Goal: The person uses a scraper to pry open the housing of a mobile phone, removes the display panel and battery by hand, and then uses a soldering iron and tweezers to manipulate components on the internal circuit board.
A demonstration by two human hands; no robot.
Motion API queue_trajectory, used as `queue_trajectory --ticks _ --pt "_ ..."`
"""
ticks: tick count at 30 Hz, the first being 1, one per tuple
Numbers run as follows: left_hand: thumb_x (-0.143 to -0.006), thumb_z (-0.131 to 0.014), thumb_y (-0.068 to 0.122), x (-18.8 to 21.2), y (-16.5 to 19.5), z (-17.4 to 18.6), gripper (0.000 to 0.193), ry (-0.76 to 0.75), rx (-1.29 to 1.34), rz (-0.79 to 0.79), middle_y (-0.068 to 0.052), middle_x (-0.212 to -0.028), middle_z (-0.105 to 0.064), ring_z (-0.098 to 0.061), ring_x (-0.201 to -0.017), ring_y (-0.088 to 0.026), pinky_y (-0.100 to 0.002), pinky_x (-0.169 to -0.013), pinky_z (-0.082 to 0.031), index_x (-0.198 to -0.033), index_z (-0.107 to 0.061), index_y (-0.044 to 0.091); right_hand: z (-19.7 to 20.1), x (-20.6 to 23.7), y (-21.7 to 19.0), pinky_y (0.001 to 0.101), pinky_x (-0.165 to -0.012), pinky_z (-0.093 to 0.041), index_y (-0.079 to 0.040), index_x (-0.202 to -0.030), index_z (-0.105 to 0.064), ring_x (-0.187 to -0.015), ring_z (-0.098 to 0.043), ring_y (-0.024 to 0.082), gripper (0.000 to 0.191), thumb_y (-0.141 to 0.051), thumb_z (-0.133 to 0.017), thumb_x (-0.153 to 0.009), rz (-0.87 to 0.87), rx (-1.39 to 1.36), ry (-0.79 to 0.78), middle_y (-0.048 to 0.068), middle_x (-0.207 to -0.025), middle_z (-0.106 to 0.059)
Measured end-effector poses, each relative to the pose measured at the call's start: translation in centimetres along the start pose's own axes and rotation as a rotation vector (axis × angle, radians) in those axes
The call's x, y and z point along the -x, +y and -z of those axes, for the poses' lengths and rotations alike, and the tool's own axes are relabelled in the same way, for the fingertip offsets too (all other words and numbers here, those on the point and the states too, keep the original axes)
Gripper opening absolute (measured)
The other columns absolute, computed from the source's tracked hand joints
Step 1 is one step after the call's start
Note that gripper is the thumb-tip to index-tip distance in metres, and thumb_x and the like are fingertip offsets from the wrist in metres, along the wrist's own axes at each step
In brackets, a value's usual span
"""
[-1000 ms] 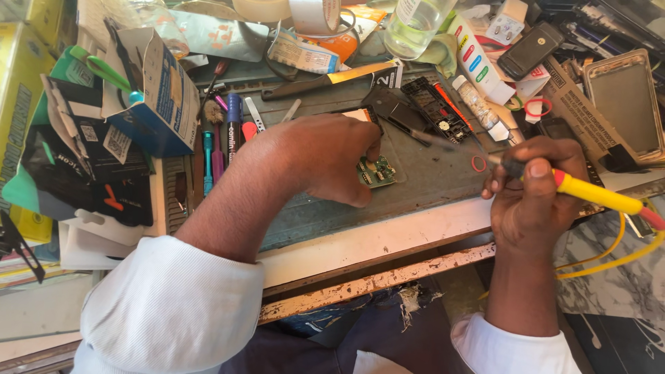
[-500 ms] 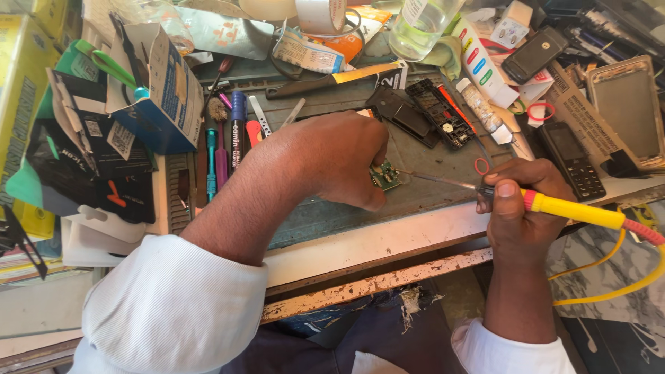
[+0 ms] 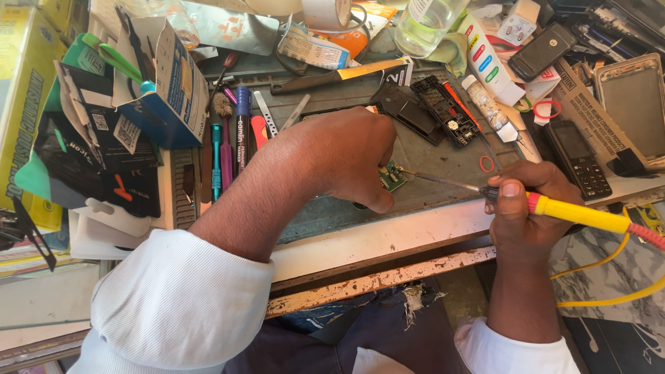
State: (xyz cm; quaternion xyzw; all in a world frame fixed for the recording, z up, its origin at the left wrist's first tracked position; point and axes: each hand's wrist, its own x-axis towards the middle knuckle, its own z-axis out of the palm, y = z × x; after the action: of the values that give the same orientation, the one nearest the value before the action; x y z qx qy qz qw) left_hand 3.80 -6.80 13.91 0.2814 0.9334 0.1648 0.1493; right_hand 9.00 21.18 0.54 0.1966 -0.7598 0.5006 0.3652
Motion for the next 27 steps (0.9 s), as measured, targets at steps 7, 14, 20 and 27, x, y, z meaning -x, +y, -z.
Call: queue_trajectory --ticks 7,14,20,27 --pt "-0.061 -0.088 0.036 0.02 0.17 0.12 0.056 -0.022 -0.002 0.02 -0.009 -0.109 -0.072 -0.069 -0.107 -0.026 -0.042 -0.088 -0.057 -0.108 -0.071 0.011 0.34 0.26 -0.31 0.022 -0.058 -0.046 0.001 -0.088 -0.063 -0.056 -0.056 0.009 0.051 -0.043 -0.063 -0.114 0.074 0.196 0.038 0.007 -0.07 -0.064" --pt "-0.061 -0.088 0.035 0.03 0.08 0.09 0.055 -0.018 -0.006 0.021 -0.01 -0.109 -0.073 -0.07 -0.106 -0.027 -0.043 -0.087 -0.057 -0.108 -0.071 0.01 0.33 0.29 -0.51 0.0221 -0.059 -0.051 0.0 -0.089 -0.063 -0.057 -0.063 0.009 0.053 -0.046 -0.064 -0.114 0.054 0.152 0.008 0.006 -0.071 -0.065" --pt "-0.061 -0.088 0.035 -0.08 -0.11 -0.08 0.055 -0.012 -0.004 0.01 -0.01 -0.108 -0.073 -0.07 -0.104 -0.028 -0.042 -0.087 -0.057 -0.107 -0.072 0.01 0.37 0.33 -0.51 0.0212 -0.058 -0.049 0.0 -0.088 -0.064 -0.056 -0.061 0.01 0.051 -0.044 -0.065 -0.115 0.071 0.174 0.021 0.006 -0.069 -0.064" --pt "-0.061 -0.088 0.035 -0.09 -0.07 -0.07 0.056 -0.014 -0.008 0.015 -0.01 -0.107 -0.073 -0.07 -0.104 -0.027 -0.042 -0.088 -0.057 -0.108 -0.072 0.01 0.39 0.22 -0.51 0.0211 -0.058 -0.05 0.001 -0.09 -0.063 -0.056 -0.062 0.009 0.049 -0.041 -0.066 -0.115 0.062 0.132 0.008 0.007 -0.07 -0.065"
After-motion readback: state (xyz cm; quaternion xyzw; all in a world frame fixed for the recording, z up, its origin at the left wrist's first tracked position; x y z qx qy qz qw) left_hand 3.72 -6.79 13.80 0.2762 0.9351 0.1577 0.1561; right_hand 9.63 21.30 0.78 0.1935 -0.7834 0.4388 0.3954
